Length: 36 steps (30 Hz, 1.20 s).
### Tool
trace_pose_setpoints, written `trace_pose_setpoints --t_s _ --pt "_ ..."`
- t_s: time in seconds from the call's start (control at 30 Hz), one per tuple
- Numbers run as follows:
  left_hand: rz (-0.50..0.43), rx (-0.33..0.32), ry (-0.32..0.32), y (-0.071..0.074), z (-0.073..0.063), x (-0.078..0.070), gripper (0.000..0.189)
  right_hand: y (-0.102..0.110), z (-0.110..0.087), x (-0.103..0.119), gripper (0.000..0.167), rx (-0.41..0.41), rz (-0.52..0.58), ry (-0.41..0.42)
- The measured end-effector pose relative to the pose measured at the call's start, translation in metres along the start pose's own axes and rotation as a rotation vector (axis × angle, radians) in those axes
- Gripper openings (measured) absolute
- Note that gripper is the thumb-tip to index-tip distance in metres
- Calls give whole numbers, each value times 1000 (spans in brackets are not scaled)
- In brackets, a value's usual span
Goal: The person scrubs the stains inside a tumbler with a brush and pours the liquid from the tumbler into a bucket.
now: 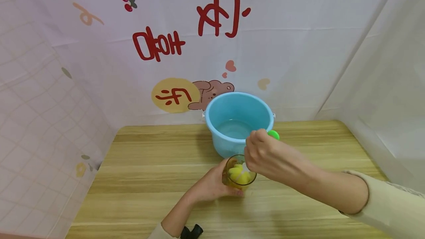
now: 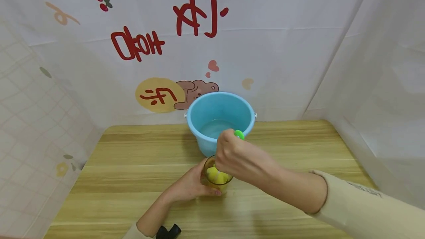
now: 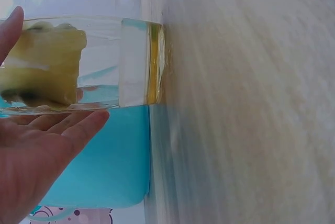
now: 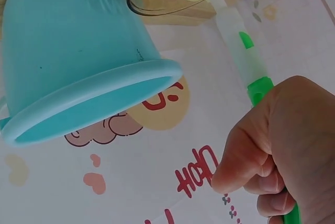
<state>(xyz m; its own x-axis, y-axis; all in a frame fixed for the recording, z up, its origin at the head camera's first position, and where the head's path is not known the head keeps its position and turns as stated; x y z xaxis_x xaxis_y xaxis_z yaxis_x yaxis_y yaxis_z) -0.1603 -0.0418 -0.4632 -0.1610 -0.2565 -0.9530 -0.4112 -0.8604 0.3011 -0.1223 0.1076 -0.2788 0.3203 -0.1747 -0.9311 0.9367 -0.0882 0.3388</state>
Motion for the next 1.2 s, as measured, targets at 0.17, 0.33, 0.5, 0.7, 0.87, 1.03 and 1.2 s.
trace_pose_setpoints --t_s 0.17,0.33,0.5,0.7,0.87,1.03,1.2 --pt "8 -2 -2 1 0 0 93 -3 7 -1 40 2 -38 9" --pt "-17 5 -3 1 0 -1 93 -12 15 -2 38 28 -50 15" --pt "-42 12 -1 0 0 0 95 -22 19 -5 40 38 -56 2" --pt "-33 12 0 0 2 1 97 -33 21 -8 40 74 -57 -2" --pt "-35 16 13 0 1 2 96 -45 20 -13 39 124 -20 -5" --pt "-19 16 12 1 0 0 94 -55 15 -17 39 128 60 -49" --pt "-11 16 0 0 -1 0 92 -63 3 -18 38 100 115 -101"
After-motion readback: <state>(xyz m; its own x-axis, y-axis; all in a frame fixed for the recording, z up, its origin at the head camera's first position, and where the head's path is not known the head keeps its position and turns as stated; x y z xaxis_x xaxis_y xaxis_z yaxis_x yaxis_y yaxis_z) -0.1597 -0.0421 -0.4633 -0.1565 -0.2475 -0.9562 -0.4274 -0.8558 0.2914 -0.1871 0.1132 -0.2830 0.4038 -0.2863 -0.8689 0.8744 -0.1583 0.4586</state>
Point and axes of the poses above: each hand's wrist, its own z-axis towards the middle knuckle, its own y-axis out of the back of the hand, x = y × z, the point moved 4 cm from there along z, towards the middle knuckle, and after that the axes turned 10 degrees about -x, right-handed, at the moved point
